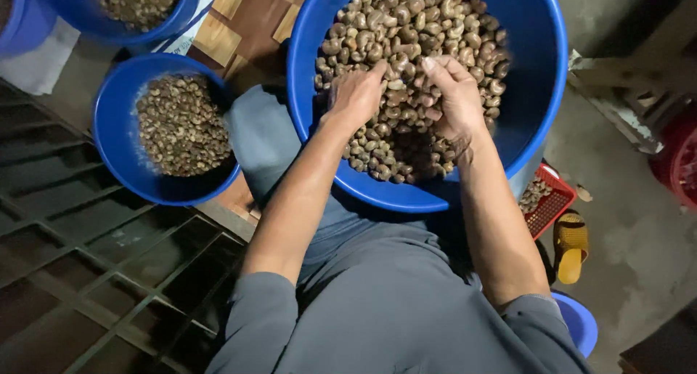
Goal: The person sits with a large blue basin of cashew nuts on their lap and sorts the nuts by hand. They repeatedly scoop handfuls of cashews from the main basin and transfer them into a smaller red basket placed on the floor to their right.
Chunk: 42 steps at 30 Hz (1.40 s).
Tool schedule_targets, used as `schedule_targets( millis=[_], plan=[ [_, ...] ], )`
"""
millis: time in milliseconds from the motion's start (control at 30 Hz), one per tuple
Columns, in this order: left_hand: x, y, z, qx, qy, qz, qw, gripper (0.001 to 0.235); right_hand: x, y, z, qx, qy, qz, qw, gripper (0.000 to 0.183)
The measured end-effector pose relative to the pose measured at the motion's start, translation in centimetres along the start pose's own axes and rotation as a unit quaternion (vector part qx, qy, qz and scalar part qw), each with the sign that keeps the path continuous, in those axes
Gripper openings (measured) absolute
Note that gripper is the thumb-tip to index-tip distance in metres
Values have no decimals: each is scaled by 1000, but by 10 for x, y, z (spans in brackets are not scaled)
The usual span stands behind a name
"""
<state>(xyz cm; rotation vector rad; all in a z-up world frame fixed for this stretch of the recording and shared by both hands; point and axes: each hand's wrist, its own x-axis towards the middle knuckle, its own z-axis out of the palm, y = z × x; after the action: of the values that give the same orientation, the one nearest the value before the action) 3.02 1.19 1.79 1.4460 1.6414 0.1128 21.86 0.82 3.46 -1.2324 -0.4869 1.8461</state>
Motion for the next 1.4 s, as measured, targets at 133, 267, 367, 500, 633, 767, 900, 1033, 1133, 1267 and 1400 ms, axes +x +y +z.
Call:
schedule_targets(
  millis=[133,267,367,500,633,767,900,1033,1133,1267,1400],
  plan=[
    [36,-33,31,155,51,103,981,27,2,9,-2,-81,23,-40,996,16],
    [59,-57,48,158,56,80,983,39,9,15,-7,-96,48,-11,994,19],
    [4,-14,11,15,163,125,979,31,14,26,-11,-108,74,28,991,27],
    [-6,-21,17,-146,170,225,948,18,-13,2,36,-135,64,107,983,52],
    [-7,-11,37,-93,266,362,889,14,0,22,30,-36,18,139,989,81],
    [-30,13,36,-22,270,410,871,18,7,36,24,70,9,137,988,73],
    [-23,6,44,-23,289,420,860,26,21,43,6,124,14,153,980,70],
    [-25,15,28,-116,302,437,839,23,21,36,9,133,12,159,978,42],
    [3,1,19,-154,306,400,850,20,5,22,21,117,-4,160,980,41],
    [38,-15,-13,13,261,175,949,42,-14,1,37,203,-70,162,963,47],
    [72,-34,-13,177,300,164,923,47,-14,0,10,179,-56,127,974,46]
  ],
)
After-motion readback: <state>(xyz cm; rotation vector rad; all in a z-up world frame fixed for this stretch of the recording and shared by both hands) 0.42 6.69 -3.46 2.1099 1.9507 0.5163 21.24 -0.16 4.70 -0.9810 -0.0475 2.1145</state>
